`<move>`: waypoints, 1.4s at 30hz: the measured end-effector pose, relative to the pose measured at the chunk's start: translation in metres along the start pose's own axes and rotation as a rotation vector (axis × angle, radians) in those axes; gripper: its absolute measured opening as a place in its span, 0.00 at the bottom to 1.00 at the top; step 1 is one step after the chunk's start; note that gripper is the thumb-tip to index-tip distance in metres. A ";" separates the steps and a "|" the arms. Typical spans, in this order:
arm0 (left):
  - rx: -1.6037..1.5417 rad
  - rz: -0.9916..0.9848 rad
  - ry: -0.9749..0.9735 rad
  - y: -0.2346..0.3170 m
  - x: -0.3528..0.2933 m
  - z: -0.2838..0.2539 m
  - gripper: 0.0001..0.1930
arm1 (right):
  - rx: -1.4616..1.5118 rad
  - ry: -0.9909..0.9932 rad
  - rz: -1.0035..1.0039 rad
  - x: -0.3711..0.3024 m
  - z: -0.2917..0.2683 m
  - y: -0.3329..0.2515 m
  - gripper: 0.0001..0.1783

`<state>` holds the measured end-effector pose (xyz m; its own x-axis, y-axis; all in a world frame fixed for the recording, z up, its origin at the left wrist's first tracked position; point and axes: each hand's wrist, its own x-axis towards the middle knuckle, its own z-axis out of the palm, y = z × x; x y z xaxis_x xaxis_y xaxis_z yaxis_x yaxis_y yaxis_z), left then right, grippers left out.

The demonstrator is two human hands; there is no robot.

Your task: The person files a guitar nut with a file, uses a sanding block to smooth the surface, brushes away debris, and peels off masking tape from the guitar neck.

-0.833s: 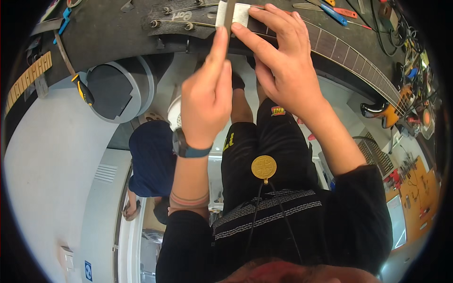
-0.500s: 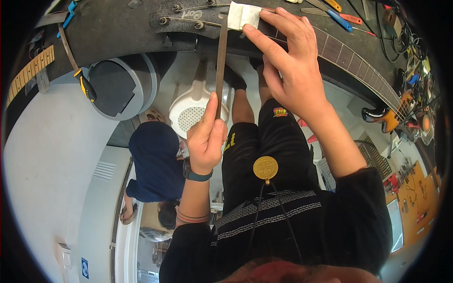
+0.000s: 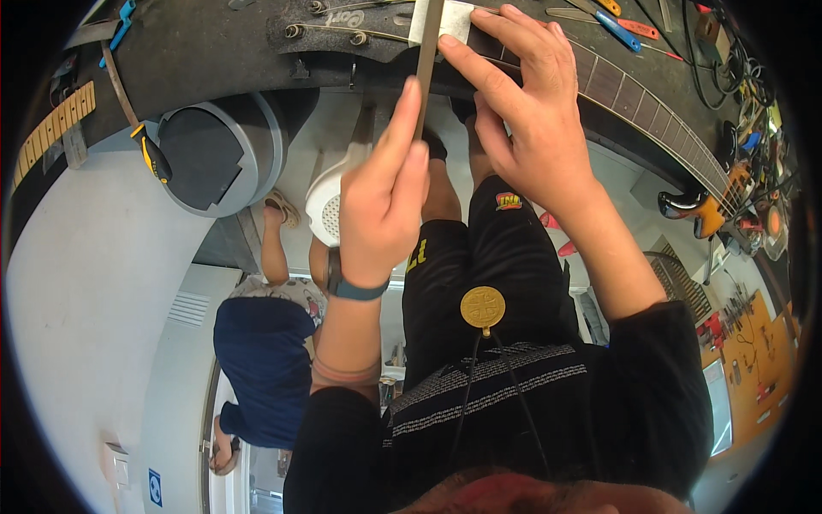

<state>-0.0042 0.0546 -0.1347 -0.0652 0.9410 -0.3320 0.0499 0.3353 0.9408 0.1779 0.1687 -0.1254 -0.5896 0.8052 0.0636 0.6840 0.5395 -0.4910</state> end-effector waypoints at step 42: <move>0.640 0.391 0.285 -0.026 -0.033 0.020 0.38 | -0.093 -0.049 -0.081 -0.001 -0.017 0.015 0.36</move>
<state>0.0164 0.0156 -0.1501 -0.1723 0.9771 0.1250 0.6777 0.0255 0.7349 0.1963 0.1801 -0.1178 -0.6630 0.7465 0.0557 0.6691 0.6243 -0.4031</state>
